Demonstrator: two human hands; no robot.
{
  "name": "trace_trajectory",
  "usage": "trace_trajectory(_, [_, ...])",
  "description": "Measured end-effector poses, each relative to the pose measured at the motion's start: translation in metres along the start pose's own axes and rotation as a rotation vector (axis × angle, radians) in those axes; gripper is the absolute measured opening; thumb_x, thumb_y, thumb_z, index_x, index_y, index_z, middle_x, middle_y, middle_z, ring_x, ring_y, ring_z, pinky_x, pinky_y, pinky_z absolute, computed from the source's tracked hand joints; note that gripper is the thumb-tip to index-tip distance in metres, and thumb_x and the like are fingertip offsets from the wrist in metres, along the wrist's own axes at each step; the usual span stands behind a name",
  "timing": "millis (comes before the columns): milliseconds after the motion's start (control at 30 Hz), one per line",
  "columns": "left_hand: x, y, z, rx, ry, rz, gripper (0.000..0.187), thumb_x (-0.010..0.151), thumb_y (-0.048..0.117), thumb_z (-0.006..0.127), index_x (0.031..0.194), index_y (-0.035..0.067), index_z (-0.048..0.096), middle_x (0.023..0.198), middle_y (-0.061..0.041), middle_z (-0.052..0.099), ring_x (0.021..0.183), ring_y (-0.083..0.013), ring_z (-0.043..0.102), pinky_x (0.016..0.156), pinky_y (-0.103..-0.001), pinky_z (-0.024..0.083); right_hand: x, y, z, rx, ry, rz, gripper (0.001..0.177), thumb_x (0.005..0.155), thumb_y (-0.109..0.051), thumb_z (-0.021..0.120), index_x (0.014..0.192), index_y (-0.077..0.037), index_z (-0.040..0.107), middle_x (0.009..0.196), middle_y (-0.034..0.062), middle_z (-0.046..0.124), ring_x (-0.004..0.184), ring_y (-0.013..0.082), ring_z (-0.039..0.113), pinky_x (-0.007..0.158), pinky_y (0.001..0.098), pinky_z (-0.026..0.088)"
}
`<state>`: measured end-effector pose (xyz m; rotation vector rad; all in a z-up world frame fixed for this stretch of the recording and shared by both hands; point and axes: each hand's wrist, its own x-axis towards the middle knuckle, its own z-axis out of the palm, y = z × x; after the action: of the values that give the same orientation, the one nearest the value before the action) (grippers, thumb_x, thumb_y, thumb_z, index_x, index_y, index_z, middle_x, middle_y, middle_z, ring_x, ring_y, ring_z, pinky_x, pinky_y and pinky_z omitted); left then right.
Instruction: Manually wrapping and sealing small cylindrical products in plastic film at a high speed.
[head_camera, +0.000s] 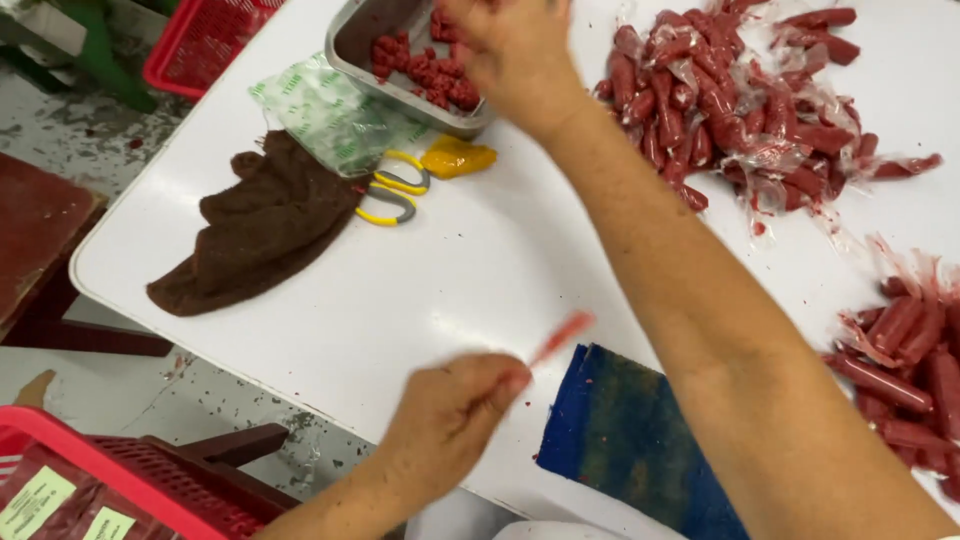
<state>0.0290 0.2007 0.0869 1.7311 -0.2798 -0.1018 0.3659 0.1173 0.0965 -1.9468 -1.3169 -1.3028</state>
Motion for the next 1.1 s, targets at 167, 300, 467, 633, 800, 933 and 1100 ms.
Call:
trace_trajectory(167, [0.052, -0.032, -0.011, 0.281, 0.583, 0.519, 0.005, 0.095, 0.005, 0.067, 0.093, 0.002, 0.071, 0.102, -0.014, 0.061, 0.087, -0.0284, 0.070, 0.073, -0.032, 0.055, -0.052, -0.112, -0.098, 1.021, -0.704, 0.264, 0.056, 0.108, -0.055, 0.024, 0.116, -0.018, 0.066, 0.167, 0.0229, 0.018, 0.156, 0.0428, 0.003, 0.115, 0.0763, 0.000])
trace_trajectory(300, [0.069, -0.013, 0.011, 0.015, 0.430, 0.489, 0.022, 0.102, 0.022, 0.058, 0.097, 0.006, 0.072, 0.064, -0.008, 0.068, 0.094, -0.0297, 0.066, 0.092, -0.039, 0.051, -0.076, -0.144, -0.167, 1.317, -0.446, 0.713, 0.034, 0.097, -0.025, 0.044, 0.100, -0.005, 0.071, 0.152, 0.0218, 0.049, 0.155, 0.0406, 0.022, 0.121, 0.0657, -0.005])
trace_trajectory(467, [0.036, 0.005, 0.038, -0.152, 0.228, 0.421, 0.009, 0.092, 0.013, 0.071, 0.089, 0.004, 0.073, 0.066, -0.004, 0.067, 0.055, -0.0156, 0.061, 0.055, -0.028, 0.054, -0.111, -0.136, -0.248, 0.673, -0.643, 0.380, 0.035, 0.100, -0.034, 0.033, 0.084, -0.014, 0.057, 0.150, 0.0154, 0.052, 0.155, 0.0452, 0.016, 0.112, 0.0623, -0.022])
trace_trajectory(633, [-0.030, 0.003, 0.030, -0.353, 0.054, 0.115, 0.046, 0.088, 0.047, 0.059, 0.116, 0.012, 0.050, 0.108, -0.014, 0.062, 0.076, -0.0225, 0.070, 0.067, -0.033, 0.061, -0.149, -0.158, -0.305, 0.289, -0.683, 0.237, 0.023, 0.103, -0.028, 0.045, 0.087, -0.016, 0.056, 0.148, 0.0136, 0.053, 0.152, 0.0476, 0.024, 0.114, 0.0693, -0.012])
trace_trajectory(800, [-0.064, -0.045, 0.104, -0.800, -0.353, -0.631, 0.070, 0.086, 0.072, 0.046, 0.130, 0.017, 0.049, 0.126, -0.014, 0.071, 0.101, -0.0350, 0.074, 0.071, -0.046, 0.065, -0.223, -0.213, -0.317, 0.206, -0.723, 0.136, 0.015, 0.104, -0.029, 0.048, 0.098, -0.020, 0.058, 0.141, 0.0012, 0.058, 0.133, 0.0280, 0.049, 0.110, 0.0601, 0.018])
trace_trajectory(933, [-0.077, -0.076, 0.157, -0.863, -0.401, -0.784, 0.019, 0.103, 0.027, 0.059, 0.097, 0.009, 0.063, 0.088, -0.010, 0.071, 0.063, -0.0149, 0.063, 0.053, -0.027, 0.053, -0.240, -0.213, -0.330, 0.535, -0.772, 0.116, 0.020, 0.102, -0.018, 0.044, 0.101, -0.016, 0.065, 0.107, 0.0042, 0.063, 0.089, 0.0286, 0.059, 0.079, 0.0465, 0.043])
trace_trajectory(1100, [-0.047, -0.015, 0.140, 0.045, -0.656, -0.309, 0.019, 0.095, 0.027, 0.070, 0.091, 0.008, 0.067, 0.080, -0.010, 0.068, 0.072, -0.0239, 0.065, 0.068, -0.034, 0.056, -0.204, -0.190, -0.375, 0.550, -0.850, 0.149, 0.027, 0.101, -0.014, 0.039, 0.102, -0.013, 0.065, 0.103, 0.0050, 0.061, 0.090, 0.0313, 0.057, 0.074, 0.0432, 0.046])
